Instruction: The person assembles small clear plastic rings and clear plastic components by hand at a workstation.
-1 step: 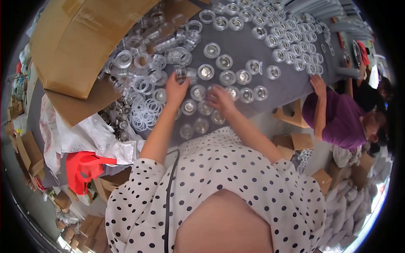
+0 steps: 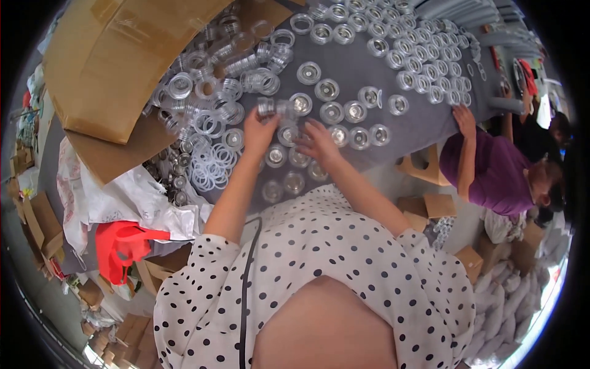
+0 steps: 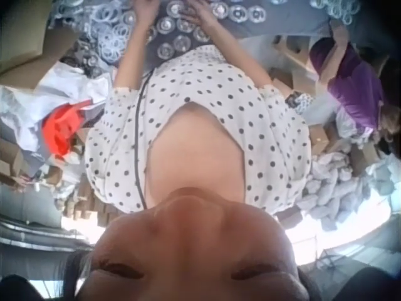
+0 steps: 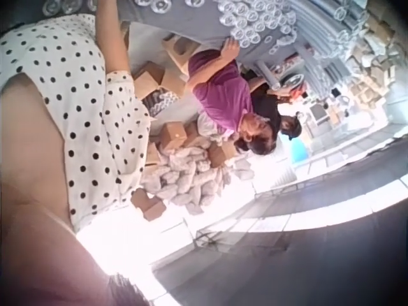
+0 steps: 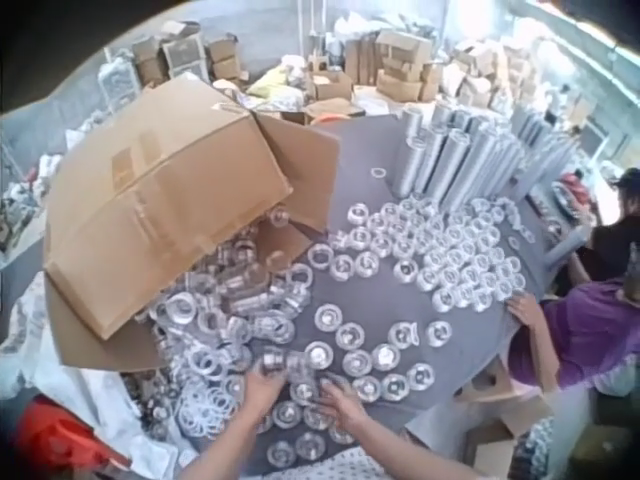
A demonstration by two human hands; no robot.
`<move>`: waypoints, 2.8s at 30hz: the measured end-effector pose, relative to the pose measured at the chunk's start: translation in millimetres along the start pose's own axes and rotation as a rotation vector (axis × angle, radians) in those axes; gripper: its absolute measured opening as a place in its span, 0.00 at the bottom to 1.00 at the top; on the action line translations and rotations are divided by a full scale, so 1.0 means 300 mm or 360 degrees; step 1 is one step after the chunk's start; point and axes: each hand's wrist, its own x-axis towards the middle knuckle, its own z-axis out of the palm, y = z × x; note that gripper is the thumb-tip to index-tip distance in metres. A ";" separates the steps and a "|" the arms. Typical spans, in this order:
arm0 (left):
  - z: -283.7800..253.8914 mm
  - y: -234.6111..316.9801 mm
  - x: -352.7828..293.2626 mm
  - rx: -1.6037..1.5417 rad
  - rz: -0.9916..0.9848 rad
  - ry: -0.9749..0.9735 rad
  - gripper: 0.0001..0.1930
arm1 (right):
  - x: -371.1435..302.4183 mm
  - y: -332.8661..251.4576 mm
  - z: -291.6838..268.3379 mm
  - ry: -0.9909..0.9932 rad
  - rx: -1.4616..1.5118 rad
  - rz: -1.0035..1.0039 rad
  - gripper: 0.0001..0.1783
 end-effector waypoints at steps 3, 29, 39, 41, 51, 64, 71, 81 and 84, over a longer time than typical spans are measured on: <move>0.015 0.015 -0.094 -0.0630 -0.0300 -0.0246 0.14 | 0.043 0.020 0.053 -0.0195 0.0067 -0.0099 0.21; -0.053 -0.114 0.115 0.0729 -0.0005 0.0168 0.24 | 0.253 -0.053 0.031 0.0427 -0.2208 -0.1359 0.22; -0.332 -0.057 -0.169 0.0522 0.0298 0.0686 0.07 | 0.128 -0.011 -0.018 0.0276 -0.2007 -0.1701 0.24; -0.468 -0.138 -0.214 0.0832 0.0409 0.1001 0.09 | 0.111 0.001 -0.029 0.0294 -0.1952 -0.1638 0.25; -0.732 -0.362 -0.152 0.1589 -0.0361 0.0958 0.21 | 0.043 -0.001 0.065 0.0070 -0.1978 -0.1651 0.25; -0.336 0.007 -0.235 0.0174 0.0370 0.0526 0.17 | 0.032 0.048 0.157 -0.0514 -0.0420 -0.0047 0.23; -0.059 0.108 -0.282 0.0852 0.0759 -0.0162 0.19 | 0.023 0.073 0.170 -0.0707 0.0550 0.0549 0.23; -0.051 0.164 -0.271 0.1341 0.1241 -0.0244 0.16 | 0.045 0.055 0.096 -0.0520 0.0916 0.0346 0.18; -0.051 0.146 -0.262 0.1433 0.1351 -0.0328 0.15 | 0.062 0.049 0.080 -0.0507 0.0971 0.0297 0.17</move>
